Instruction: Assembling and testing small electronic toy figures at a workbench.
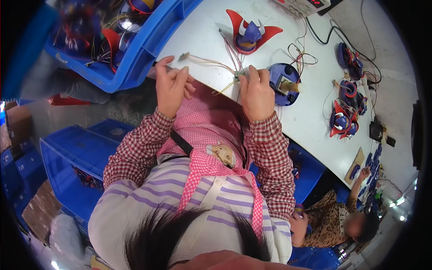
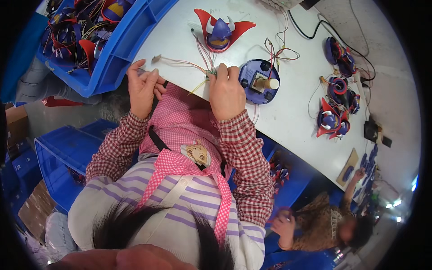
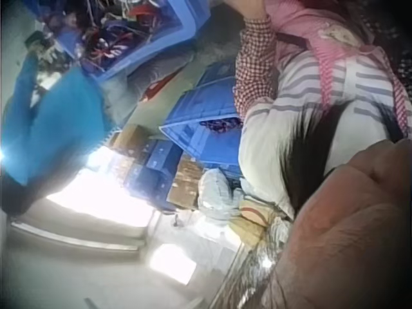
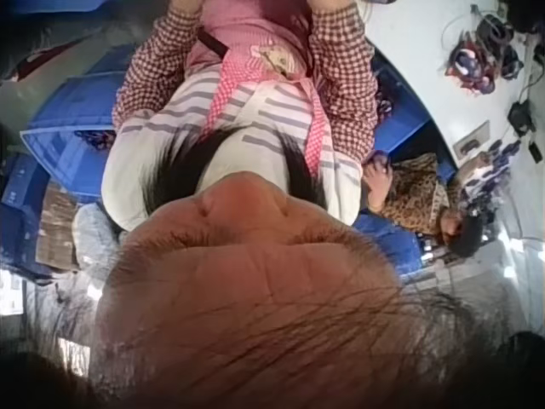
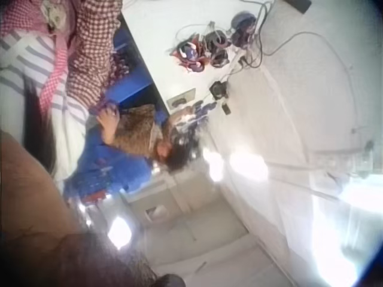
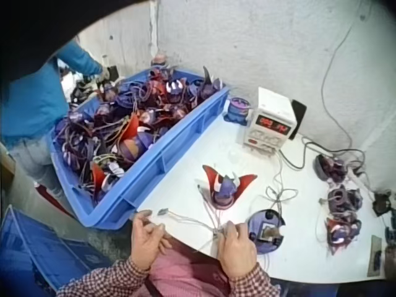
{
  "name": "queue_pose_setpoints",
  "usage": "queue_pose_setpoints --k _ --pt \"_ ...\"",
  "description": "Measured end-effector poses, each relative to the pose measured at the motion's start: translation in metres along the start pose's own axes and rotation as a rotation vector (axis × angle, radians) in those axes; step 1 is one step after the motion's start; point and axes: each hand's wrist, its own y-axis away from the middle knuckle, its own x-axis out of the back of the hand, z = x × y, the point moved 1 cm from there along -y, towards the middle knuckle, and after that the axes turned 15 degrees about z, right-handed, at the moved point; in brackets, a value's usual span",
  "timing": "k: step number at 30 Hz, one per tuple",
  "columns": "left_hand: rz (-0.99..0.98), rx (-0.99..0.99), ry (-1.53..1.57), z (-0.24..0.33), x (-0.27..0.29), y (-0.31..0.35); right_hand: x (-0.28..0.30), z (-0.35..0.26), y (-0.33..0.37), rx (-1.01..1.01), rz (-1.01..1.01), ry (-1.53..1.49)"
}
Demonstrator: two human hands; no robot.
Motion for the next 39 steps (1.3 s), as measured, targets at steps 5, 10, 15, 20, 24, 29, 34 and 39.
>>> queue_pose_setpoints --k 5,10,15,20,24,29,34,39 --pt "0.056 -0.365 -0.106 -0.059 0.007 0.018 -0.009 -0.004 -0.002 0.032 0.01 0.107" --pt "-0.36 -0.73 -0.625 -0.103 0.002 0.008 -0.017 0.001 -0.003 -0.097 0.028 -0.084" --pt "-0.601 -0.219 -0.695 -0.132 -0.003 -0.004 -0.018 0.007 -0.012 -0.357 -0.054 -0.347" --pt "-0.495 -0.164 -0.216 -0.134 0.004 0.008 -0.017 0.007 -0.013 -0.432 -0.062 -0.392" --pt "-0.438 0.164 -0.077 -0.106 0.022 0.027 -0.018 0.009 -0.015 -0.427 -0.082 -0.394" --pt "-0.46 0.16 -0.096 -0.076 0.024 0.039 -0.024 0.013 -0.011 -0.388 -0.042 -0.386" --pt "-0.48 0.203 -0.028 -0.062 0.018 0.048 -0.029 0.014 -0.009 -0.323 0.038 -0.34" --pt "-0.496 0.228 0.016 -0.055 0.013 0.052 -0.029 0.015 -0.007 -0.364 -0.007 -0.392"
